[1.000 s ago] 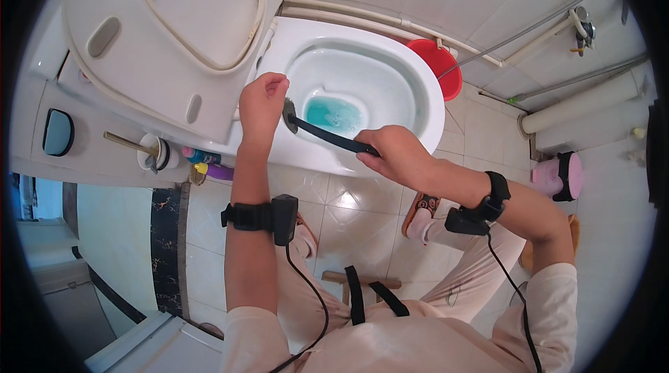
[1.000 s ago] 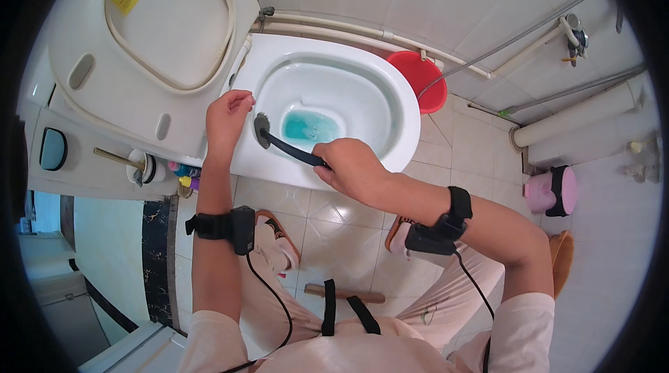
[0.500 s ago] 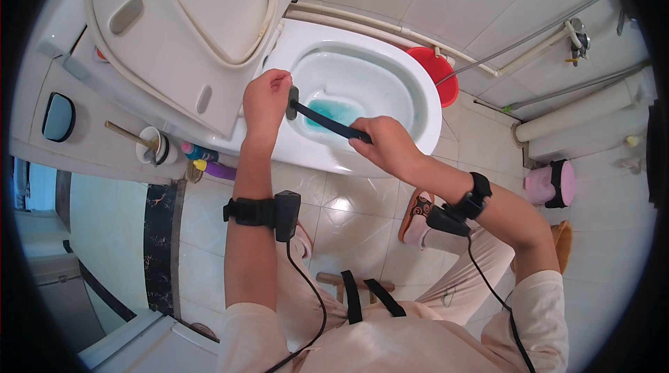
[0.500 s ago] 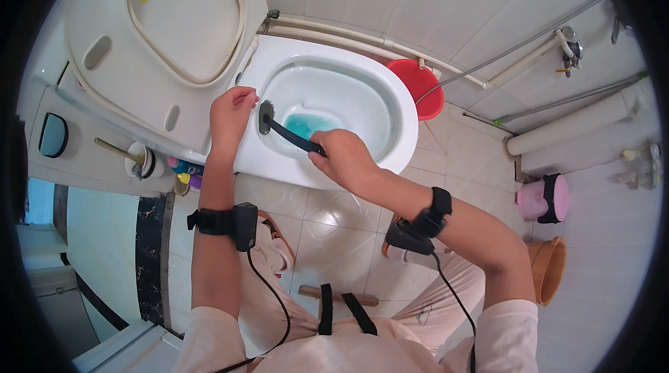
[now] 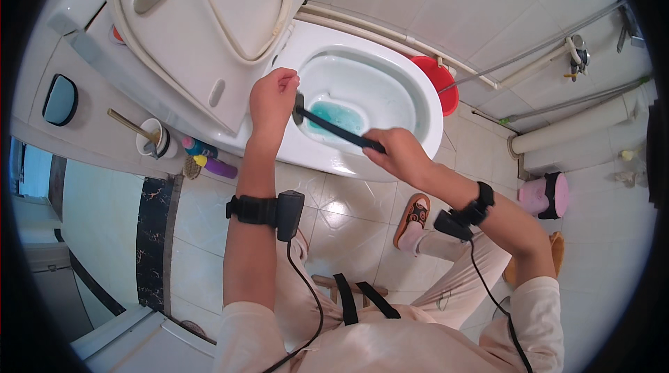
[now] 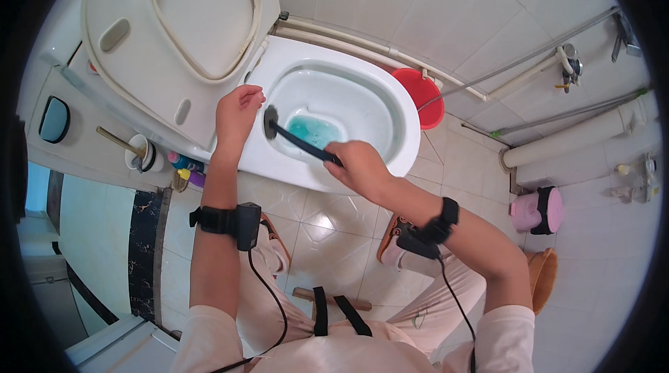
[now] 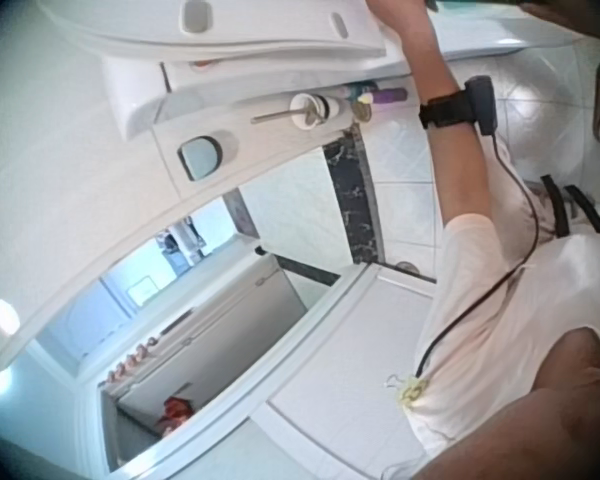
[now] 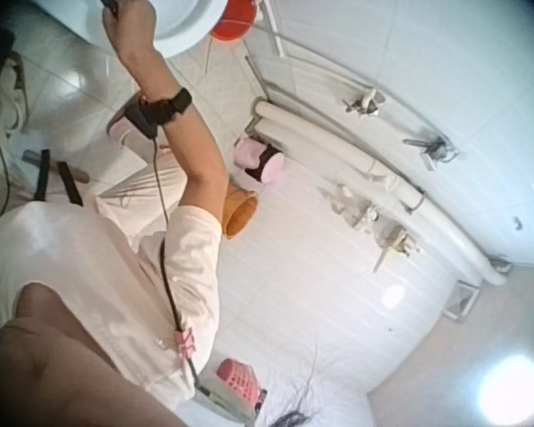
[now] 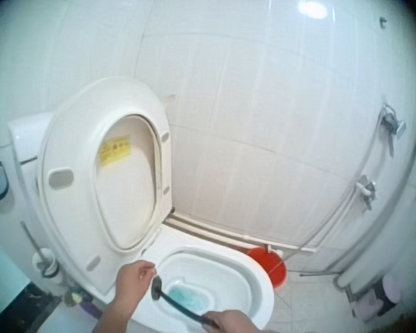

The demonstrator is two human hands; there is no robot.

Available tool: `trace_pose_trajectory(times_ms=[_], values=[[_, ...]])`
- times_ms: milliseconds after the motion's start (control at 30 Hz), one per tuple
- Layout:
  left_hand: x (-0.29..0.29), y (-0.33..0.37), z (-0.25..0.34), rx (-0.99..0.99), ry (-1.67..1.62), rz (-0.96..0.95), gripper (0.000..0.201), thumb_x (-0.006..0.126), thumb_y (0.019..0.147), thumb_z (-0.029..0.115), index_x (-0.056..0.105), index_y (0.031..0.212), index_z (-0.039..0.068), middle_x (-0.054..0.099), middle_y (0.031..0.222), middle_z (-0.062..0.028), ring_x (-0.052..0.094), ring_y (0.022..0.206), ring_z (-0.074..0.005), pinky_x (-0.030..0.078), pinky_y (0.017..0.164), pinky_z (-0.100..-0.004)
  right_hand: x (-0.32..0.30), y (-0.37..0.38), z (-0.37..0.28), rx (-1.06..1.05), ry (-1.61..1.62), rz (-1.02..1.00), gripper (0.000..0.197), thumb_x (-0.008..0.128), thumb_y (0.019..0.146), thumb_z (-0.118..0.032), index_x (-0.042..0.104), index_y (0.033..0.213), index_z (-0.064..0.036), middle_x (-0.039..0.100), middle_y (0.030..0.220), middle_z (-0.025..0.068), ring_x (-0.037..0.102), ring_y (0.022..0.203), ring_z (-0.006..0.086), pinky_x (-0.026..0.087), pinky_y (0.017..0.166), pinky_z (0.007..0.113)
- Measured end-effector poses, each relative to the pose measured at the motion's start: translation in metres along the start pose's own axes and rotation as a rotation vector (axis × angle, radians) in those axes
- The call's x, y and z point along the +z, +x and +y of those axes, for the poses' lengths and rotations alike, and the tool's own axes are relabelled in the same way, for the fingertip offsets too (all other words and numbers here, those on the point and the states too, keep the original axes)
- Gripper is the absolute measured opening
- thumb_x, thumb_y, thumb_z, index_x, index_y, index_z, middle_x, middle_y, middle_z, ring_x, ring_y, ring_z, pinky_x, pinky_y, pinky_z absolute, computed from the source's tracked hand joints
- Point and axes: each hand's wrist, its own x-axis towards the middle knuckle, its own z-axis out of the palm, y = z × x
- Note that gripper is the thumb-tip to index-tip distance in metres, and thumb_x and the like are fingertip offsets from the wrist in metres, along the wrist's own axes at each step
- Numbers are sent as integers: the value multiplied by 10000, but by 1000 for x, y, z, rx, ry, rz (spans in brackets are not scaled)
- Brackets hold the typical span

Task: The person scrubs the interior of a toilet bowl using a brush, moving the brush around the water line and deeper into the drain area while blue cleaning liquid is present.

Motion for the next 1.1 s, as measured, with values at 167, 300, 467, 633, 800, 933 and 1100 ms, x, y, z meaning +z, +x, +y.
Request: trace_pose_trajectory(times_ms=[167, 300, 467, 633, 800, 933, 1100], values=[[22, 1, 18, -31, 5, -103, 168, 570, 825, 61, 618, 957, -32, 667, 820, -106, 643, 769, -146, 496, 718, -243, 17, 50, 47, 162, 25, 297, 143, 615, 737, -141, 599, 753, 1, 570, 665, 215, 554, 642, 391, 433, 607, 452], [7, 0, 6, -31, 21, -83, 166, 566, 831, 61, 618, 957, -34, 667, 817, -108, 645, 776, -144, 498, 715, -243, 22, 18, 18, 36, -31, 166, 137, 614, 742, -136, 588, 756, -2, 565, 641, 203, 560, 635, 381, 437, 597, 446], [3, 2, 7, -52, 28, -83, 166, 565, 832, 61, 616, 958, -34, 667, 814, -103, 644, 775, -143, 496, 719, -240, -3, 3, 16, -59, -17, -59, 115, 615, 742, -115, 598, 773, -6, 578, 655, 195, 563, 639, 375, 441, 603, 443], [24, 4, 15, -67, 1, -100, 168, 570, 833, 68, 617, 958, -33, 667, 816, -99, 644, 777, -142, 493, 723, -238, 21, 59, 48, 196, 5, 103, 169, 612, 752, -136, 622, 834, 12, 582, 687, 209, 563, 640, 367, 448, 611, 402], [3, -4, 5, 4, 43, -34, 135, 614, 795, 122, 646, 889, 31, 658, 781, -116, 641, 723, -211, 491, 677, -295, 12, 17, 34, -77, -183, -134, 172, 617, 744, -120, 616, 876, -9, 582, 673, 199, 571, 639, 365, 460, 617, 412], [12, -3, -2, 33, 38, -52, 136, 611, 799, 117, 641, 888, 18, 658, 773, -113, 642, 708, -207, 493, 664, -303, -58, -5, 55, -280, -419, -420, 157, 633, 730, -94, 587, 865, -27, 581, 655, 164, 594, 654, 338, 484, 619, 408], [16, -5, 11, -15, 136, -119, 157, 590, 813, 69, 631, 930, -28, 662, 806, -97, 638, 752, -150, 492, 707, -254, -84, 21, 55, -532, -577, -578, 118, 559, 719, -45, 563, 811, 29, 558, 598, 174, 594, 609, 350, 482, 578, 429]])
